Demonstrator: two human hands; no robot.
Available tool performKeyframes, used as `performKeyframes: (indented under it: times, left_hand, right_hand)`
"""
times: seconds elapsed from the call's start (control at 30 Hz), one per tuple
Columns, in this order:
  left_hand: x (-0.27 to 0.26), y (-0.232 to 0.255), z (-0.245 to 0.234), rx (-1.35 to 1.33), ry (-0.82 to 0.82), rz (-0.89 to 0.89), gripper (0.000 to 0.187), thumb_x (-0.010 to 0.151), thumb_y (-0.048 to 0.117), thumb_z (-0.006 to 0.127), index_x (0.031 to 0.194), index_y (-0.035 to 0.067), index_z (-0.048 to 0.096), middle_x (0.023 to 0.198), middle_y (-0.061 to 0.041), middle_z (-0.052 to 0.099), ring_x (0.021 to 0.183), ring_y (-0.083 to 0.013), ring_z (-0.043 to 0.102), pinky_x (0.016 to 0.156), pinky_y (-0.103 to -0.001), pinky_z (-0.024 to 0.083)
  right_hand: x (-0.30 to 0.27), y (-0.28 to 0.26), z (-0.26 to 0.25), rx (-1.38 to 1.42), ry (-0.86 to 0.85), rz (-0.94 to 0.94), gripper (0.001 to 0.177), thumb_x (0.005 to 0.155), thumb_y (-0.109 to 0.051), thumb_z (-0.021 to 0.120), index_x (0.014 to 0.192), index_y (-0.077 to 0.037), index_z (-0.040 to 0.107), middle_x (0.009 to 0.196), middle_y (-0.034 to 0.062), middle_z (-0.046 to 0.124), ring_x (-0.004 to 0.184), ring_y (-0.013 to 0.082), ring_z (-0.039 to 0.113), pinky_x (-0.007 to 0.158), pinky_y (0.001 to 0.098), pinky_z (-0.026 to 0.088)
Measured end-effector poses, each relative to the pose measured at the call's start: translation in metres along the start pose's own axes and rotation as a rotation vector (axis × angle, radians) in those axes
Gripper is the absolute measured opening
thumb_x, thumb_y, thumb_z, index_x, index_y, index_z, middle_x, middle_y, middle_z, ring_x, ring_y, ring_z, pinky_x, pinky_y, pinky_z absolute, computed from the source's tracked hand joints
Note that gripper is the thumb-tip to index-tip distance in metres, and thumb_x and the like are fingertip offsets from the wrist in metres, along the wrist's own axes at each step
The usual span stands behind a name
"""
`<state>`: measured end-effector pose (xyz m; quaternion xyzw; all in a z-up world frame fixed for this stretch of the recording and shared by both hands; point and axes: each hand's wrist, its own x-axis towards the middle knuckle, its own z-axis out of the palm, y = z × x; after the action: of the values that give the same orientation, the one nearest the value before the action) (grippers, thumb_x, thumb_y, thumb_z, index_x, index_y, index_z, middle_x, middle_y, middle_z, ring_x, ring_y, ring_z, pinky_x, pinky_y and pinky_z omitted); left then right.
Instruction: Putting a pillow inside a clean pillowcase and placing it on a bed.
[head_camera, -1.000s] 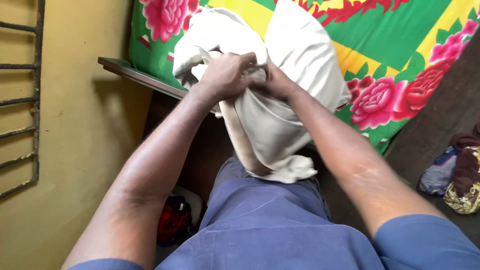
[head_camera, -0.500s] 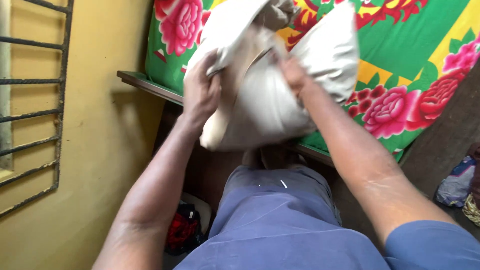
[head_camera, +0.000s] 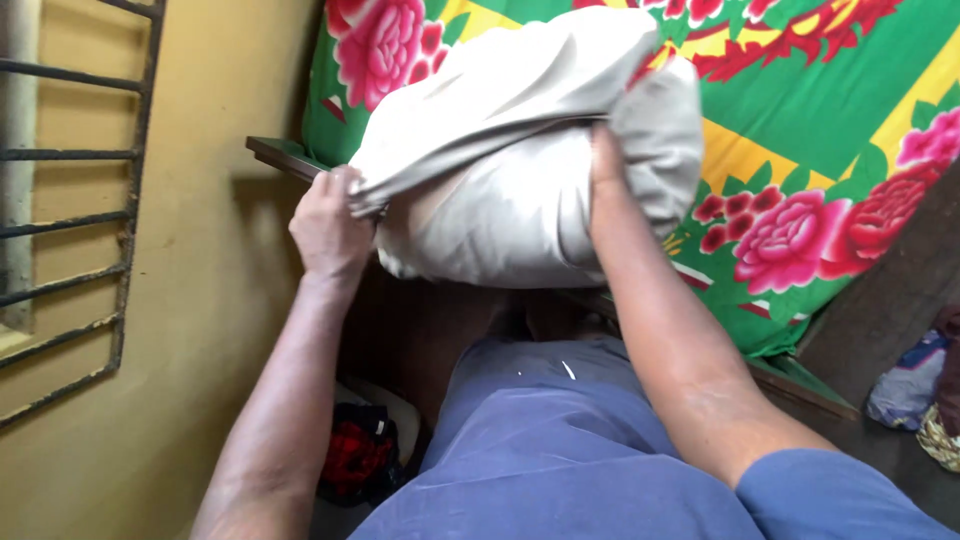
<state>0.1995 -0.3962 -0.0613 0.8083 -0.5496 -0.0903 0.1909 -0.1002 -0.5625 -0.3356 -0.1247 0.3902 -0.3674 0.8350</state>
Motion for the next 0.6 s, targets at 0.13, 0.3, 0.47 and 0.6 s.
performKeyframes:
  times: [0.13,0.3,0.47,0.6]
  left_hand:
    - [0.02,-0.006,0.017,0.311,-0.01,0.154,0.044,0.071,0.002,0.073,0.113,0.017,0.071,0.107,-0.008,0.062,0.097,-0.0311,0.064,0.079,-0.041,0.051]
    - [0.044,-0.02,0.054,0.278,0.1,0.062,0.044,0.066,0.007,0.073,0.108,0.017,0.07,0.108,-0.008,0.066,0.1,-0.0342,0.063,0.092,-0.048,0.044]
    - [0.052,-0.01,0.111,-1.207,-0.199,-0.689,0.031,0.104,0.02,0.047,0.128,0.006,0.061,0.12,-0.011,0.068,0.11,-0.0217,0.065,0.094,-0.036,0.055]
    - [0.05,-0.001,0.143,-1.418,-0.019,-0.847,0.033,0.102,0.019,0.044,0.125,0.0,0.058,0.116,-0.017,0.069,0.102,-0.0269,0.071,0.086,-0.041,0.06]
  right_hand:
    - [-0.041,-0.044,0.026,0.155,0.131,0.007,0.062,0.1,-0.042,0.048,0.137,0.008,0.057,0.134,0.0221,0.067,0.119,0.0329,0.068,0.109,0.0437,0.054]
    - [-0.085,-0.084,0.067,0.262,-0.026,-0.021,0.061,0.103,-0.04,0.046,0.143,0.005,0.053,0.14,0.0191,0.064,0.127,0.0314,0.064,0.117,0.0435,0.05]
    - [-0.113,-0.1,0.079,0.095,0.208,-0.13,0.061,0.099,-0.041,0.052,0.141,0.003,0.056,0.137,0.0184,0.066,0.123,0.0304,0.067,0.11,0.0417,0.051]
    - [-0.131,-0.064,0.022,-0.435,0.049,-0.097,0.067,0.107,-0.007,0.063,0.165,-0.01,0.029,0.09,0.0381,0.016,0.076,0.0496,0.021,0.072,0.059,0.021]
